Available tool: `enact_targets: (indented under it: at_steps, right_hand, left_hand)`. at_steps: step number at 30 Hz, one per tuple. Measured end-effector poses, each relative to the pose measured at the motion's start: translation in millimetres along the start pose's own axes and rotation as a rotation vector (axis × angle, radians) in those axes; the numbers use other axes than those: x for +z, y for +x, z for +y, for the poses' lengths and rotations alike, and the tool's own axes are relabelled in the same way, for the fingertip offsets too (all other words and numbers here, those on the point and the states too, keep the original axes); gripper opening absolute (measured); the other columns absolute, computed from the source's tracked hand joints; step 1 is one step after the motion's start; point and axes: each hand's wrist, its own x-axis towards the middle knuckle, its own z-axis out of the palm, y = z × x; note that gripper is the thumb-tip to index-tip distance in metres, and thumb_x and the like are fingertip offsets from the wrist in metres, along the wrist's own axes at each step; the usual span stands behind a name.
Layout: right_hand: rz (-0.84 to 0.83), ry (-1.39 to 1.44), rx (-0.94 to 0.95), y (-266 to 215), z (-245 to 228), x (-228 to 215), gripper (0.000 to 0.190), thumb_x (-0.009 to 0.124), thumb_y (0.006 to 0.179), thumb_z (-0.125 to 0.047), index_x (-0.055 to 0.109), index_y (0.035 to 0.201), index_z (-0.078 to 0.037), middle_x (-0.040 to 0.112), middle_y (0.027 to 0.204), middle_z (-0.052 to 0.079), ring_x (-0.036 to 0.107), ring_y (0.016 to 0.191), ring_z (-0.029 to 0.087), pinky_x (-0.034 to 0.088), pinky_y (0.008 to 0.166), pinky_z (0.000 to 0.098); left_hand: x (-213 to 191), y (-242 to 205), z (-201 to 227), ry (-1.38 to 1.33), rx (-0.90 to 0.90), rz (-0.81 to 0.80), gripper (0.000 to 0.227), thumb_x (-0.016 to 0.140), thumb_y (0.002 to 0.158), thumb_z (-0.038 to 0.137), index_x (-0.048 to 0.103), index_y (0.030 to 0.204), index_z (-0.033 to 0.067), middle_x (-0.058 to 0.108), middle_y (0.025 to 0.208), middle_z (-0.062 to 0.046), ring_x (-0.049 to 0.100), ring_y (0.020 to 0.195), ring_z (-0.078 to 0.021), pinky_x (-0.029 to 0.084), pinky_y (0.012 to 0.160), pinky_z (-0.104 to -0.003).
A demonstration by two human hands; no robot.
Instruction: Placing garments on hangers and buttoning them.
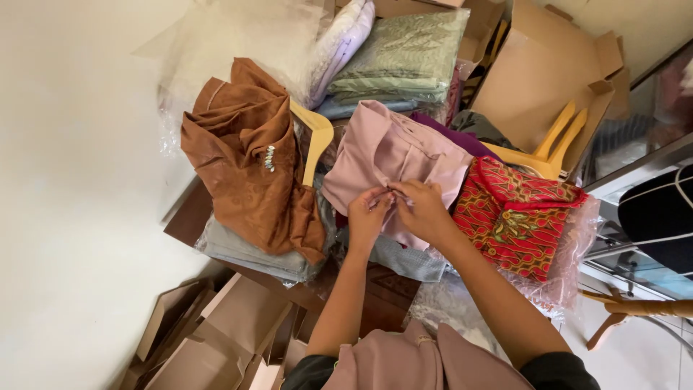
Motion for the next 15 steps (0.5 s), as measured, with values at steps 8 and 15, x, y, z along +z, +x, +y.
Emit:
enact_targets:
  at_steps: [8,15]
  right_hand:
    - [0.152,0.26,0.116,4,-24,-21,0.03,0.078,0.087,-0.019,0.073,0.108,0.002,0.075,0.096,0.016,0.074,0.084,0.028,0.056,0.073,0.0336]
    - [0.254,0.03,0.047,-6,-41,-17,0.018,0.077,0.087,-0.019,0.076,0.094,-0.002,0.075,0.086,0.014,0.071,0.076,0.033,0.05,0.066,0.043]
  left_hand:
    - [2,5,-23,-0.162,-0.001,-0.07,0.023,0.068,0.097,0.001,0.066,0.117,-0.01,0.074,0.107,-0.011,0.072,0.095,-0.014,0.06,0.087,-0.026]
    - [1,-3,-12,-0.172,-0.079,-0.07,0.022,0.069,0.096,0.001,0.067,0.115,-0.0085,0.074,0.106,-0.011,0.072,0.092,-0.014,0.06,0.083,-0.026]
